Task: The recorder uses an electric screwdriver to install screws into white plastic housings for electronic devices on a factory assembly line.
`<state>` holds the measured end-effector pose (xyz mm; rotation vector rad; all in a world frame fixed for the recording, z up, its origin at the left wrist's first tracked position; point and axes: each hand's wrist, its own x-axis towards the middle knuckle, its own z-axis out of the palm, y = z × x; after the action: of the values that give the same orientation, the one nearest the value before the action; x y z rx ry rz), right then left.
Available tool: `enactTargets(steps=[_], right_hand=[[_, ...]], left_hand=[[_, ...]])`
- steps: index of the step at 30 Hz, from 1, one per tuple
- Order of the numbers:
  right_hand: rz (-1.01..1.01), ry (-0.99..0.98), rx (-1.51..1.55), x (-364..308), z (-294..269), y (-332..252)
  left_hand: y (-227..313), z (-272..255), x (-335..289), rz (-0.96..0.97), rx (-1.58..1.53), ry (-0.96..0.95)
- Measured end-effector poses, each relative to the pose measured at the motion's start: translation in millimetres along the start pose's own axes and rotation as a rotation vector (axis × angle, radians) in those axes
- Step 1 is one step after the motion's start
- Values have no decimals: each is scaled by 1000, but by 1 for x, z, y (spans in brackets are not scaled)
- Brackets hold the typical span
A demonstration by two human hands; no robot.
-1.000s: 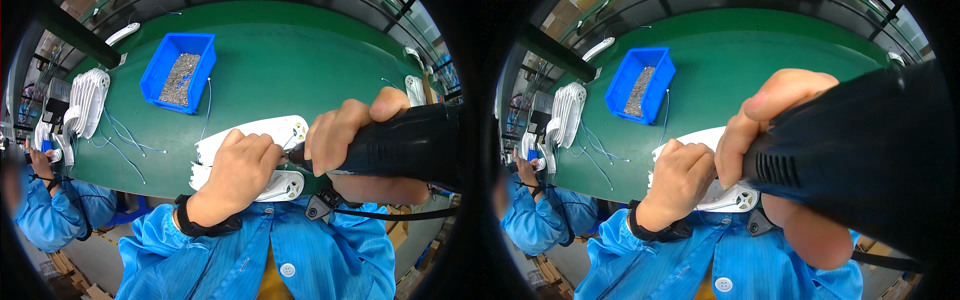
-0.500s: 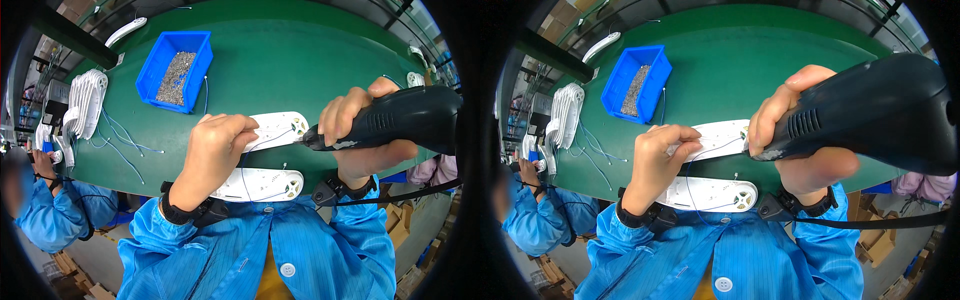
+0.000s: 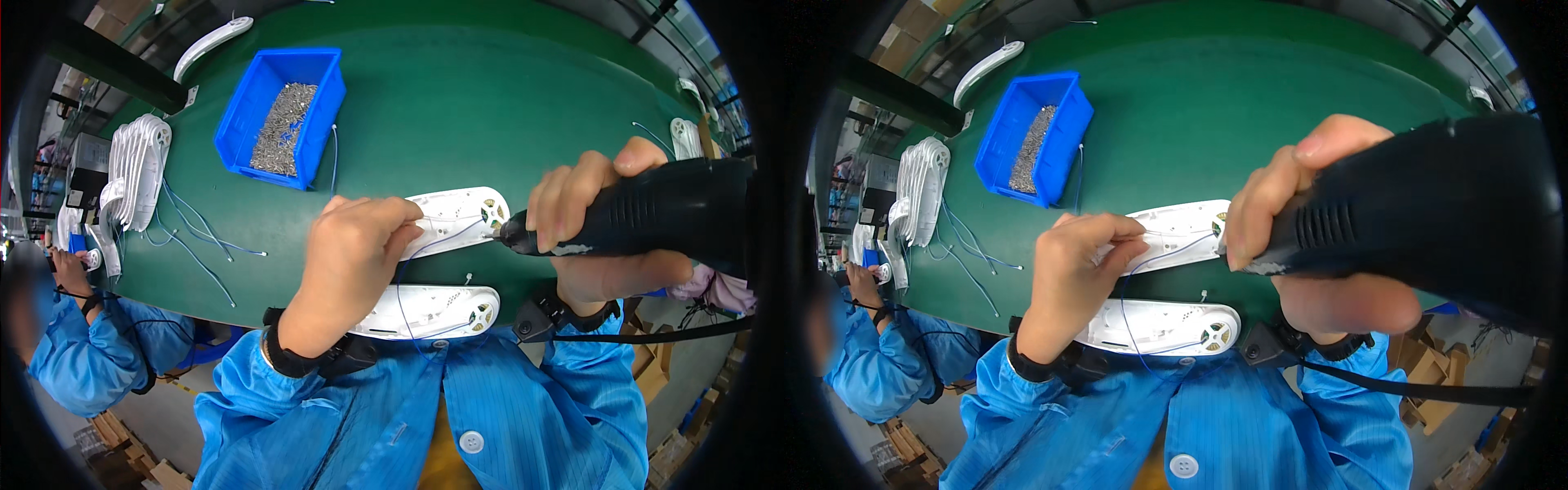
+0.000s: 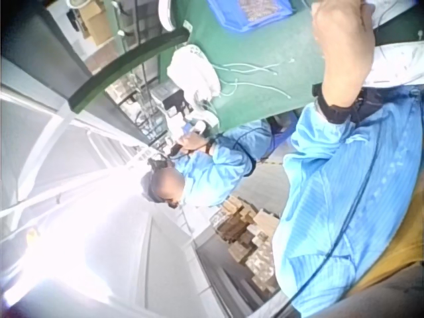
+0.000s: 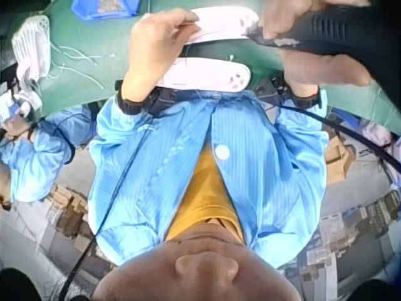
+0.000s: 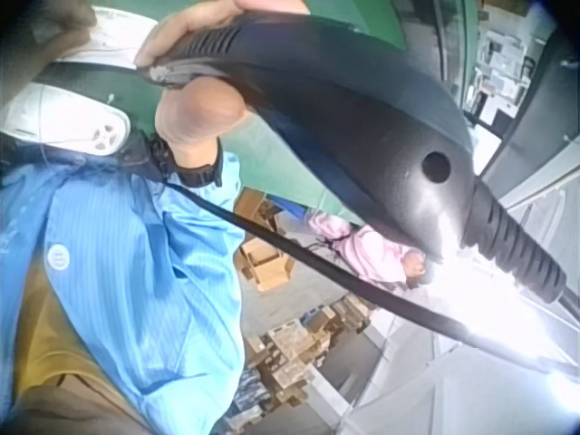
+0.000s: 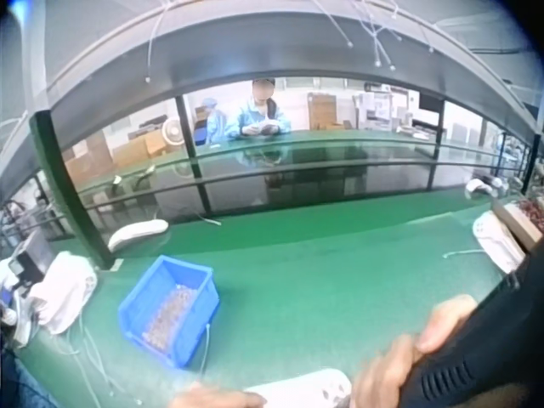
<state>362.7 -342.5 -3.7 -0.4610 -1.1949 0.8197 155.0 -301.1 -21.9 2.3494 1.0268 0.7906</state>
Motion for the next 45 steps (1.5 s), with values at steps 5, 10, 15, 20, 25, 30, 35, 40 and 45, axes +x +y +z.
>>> enactTargets(steps=[5,10,15,20,25,30,35,40,45], right_hand=[[11,59,99,1,8,-5],[37,24,130,0,6,-3],[81,74,27,0,9,-6],[45,5,-7,5,-2,-1],[40,-20,39,8,-4,-6],[45,-51,89,5,-9,1],[62,-220,150,9,-17,6],[85,-154,121,5,-11,5],[100,-85,93,-1,-4,4]], left_hand=[[0,5,-1,41,-4,12],[4,2,-5,9,12,-6],[2,4,-1,10,-1,-4],[2,2,-3,21,20,53],[4,1,-2,5,39,-24],[5,2,-3,0,48,-26],[7,4,-2,-2,63,-30],[8,5,1,23,61,28],[2,4,0,42,71,-10]])
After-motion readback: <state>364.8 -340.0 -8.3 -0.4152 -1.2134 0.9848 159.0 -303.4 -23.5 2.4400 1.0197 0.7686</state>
